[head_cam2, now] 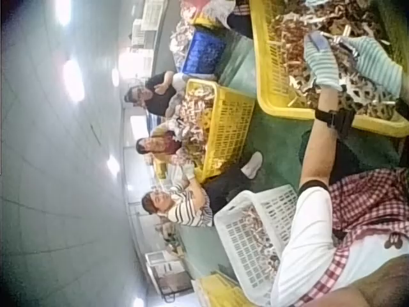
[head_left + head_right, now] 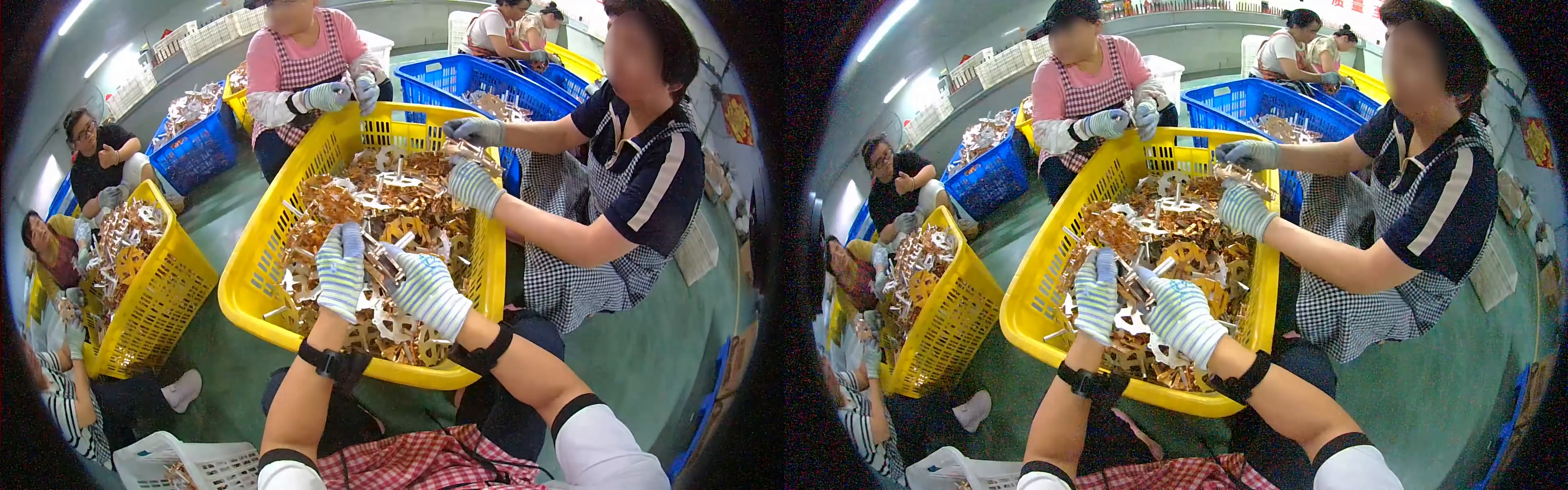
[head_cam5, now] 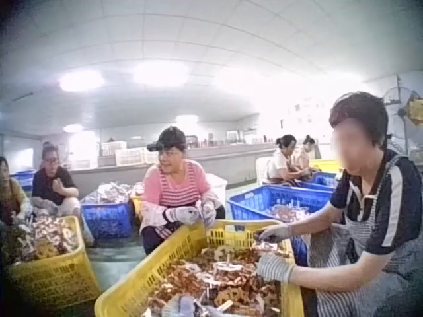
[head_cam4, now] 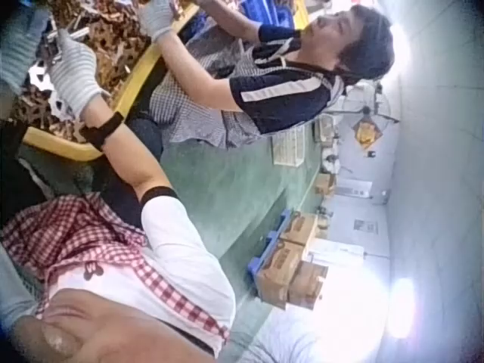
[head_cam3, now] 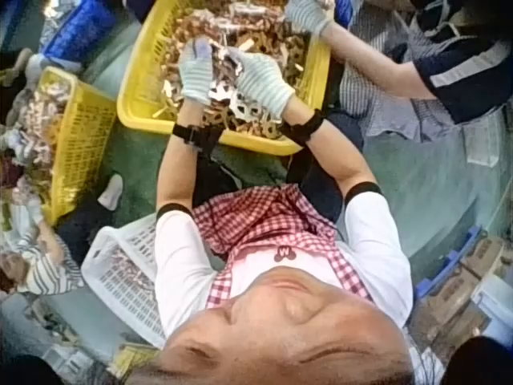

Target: Sorting and inspecting gold-colored plastic components on a factory floor.

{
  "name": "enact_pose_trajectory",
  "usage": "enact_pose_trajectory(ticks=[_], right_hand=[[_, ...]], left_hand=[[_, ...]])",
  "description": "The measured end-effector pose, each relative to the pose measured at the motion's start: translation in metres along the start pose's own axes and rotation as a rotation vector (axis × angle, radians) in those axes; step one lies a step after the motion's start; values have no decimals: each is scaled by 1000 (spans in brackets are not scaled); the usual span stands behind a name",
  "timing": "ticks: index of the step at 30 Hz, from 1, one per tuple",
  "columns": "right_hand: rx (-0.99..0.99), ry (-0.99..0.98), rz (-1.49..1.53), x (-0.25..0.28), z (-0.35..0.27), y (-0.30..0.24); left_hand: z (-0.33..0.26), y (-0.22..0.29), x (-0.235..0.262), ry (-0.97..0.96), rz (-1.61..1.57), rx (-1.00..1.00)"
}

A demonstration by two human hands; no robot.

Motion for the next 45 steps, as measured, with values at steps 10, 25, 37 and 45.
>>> enact_pose_trajectory(ticks=[10,25,37,45], right_hand=[[52,24,-83,12,8,-7],[-369,-332,614,14,2,51],[-287,20,1389,16,6,-3],[-411,105,1059,3,-4,43]], left_hand=[[8,19,0,-178,292,-158],[8,-7,8,-237,688,-332],[-31,-63,-43,-487,-1355,818],[5,-28,7,93,-5,-115]])
Point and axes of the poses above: each hand's wrist, its own z-axis towards the middle knuckle, its own x-axis out of the back of the hand, y = z × x, the point moved 8 cm from there along z, towards the middle knuckle, and after that the axes turned 4 degrees about x, right-handed, at the moved point
